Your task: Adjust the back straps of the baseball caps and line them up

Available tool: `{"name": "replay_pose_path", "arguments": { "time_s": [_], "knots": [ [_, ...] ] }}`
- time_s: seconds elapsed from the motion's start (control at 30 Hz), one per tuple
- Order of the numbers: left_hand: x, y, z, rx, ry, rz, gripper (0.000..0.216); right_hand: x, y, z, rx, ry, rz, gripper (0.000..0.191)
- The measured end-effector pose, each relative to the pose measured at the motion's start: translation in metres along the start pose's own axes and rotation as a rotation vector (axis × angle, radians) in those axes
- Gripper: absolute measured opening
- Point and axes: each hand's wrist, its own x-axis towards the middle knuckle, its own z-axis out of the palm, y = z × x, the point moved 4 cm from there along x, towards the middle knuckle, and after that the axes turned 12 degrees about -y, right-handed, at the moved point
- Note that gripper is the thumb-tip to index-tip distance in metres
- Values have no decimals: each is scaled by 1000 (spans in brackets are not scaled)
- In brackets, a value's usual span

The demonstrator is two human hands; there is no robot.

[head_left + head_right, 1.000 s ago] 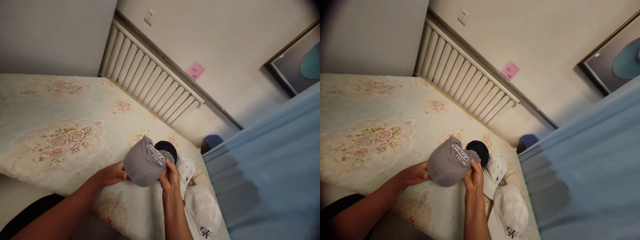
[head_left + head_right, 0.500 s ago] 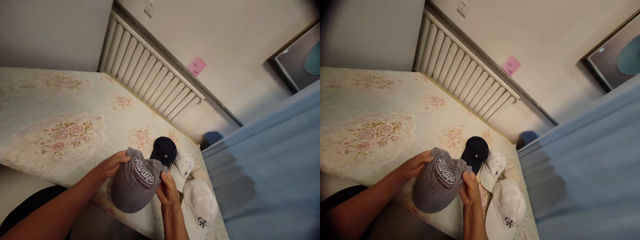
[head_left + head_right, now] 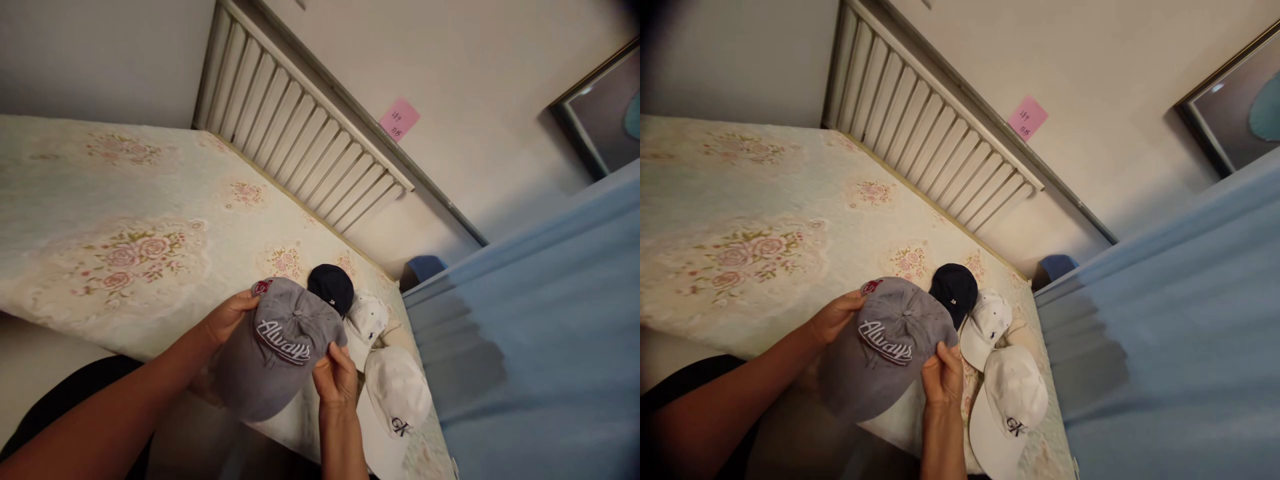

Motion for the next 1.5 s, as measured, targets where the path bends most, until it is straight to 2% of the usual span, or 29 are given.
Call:
{"name": "replay_pose_path", "arguments": {
  "time_s": [0.13,0.33,0.57,0.7,0.8,0.97,1.13,1.4,1.5],
  "knots": [
    [2,-2,5,-14,34,-11,31,-3,-12,-13,90,69,-26,28],
    [-3,-4,6,-3,7,-53,35,-10,-13,-29,26,114,24,26],
    [-4,-3,9,-17,-82,-87,33,-9,-33,-32,-19,92,11,27],
    [-5,-6,6,71,-100,-178,33,-11,-45,-20,-128,5,25,26],
    [-5,-5,4,125,-123,-194,38,-13,-55,-7,-239,-85,44,28],
    [-3,-3,4,134,-138,-170,51,-12,-75,13,-287,-98,10,38],
    [-3,-1,6,116,-97,-159,44,-11,-87,31,-353,-163,52,25],
    [-21,-1,33,162,-149,-201,47,-21,-97,42,-421,-205,55,25],
    [-25,-3,48,200,-116,-202,46,-30,-97,40,-413,-214,69,24]
  ]
}}
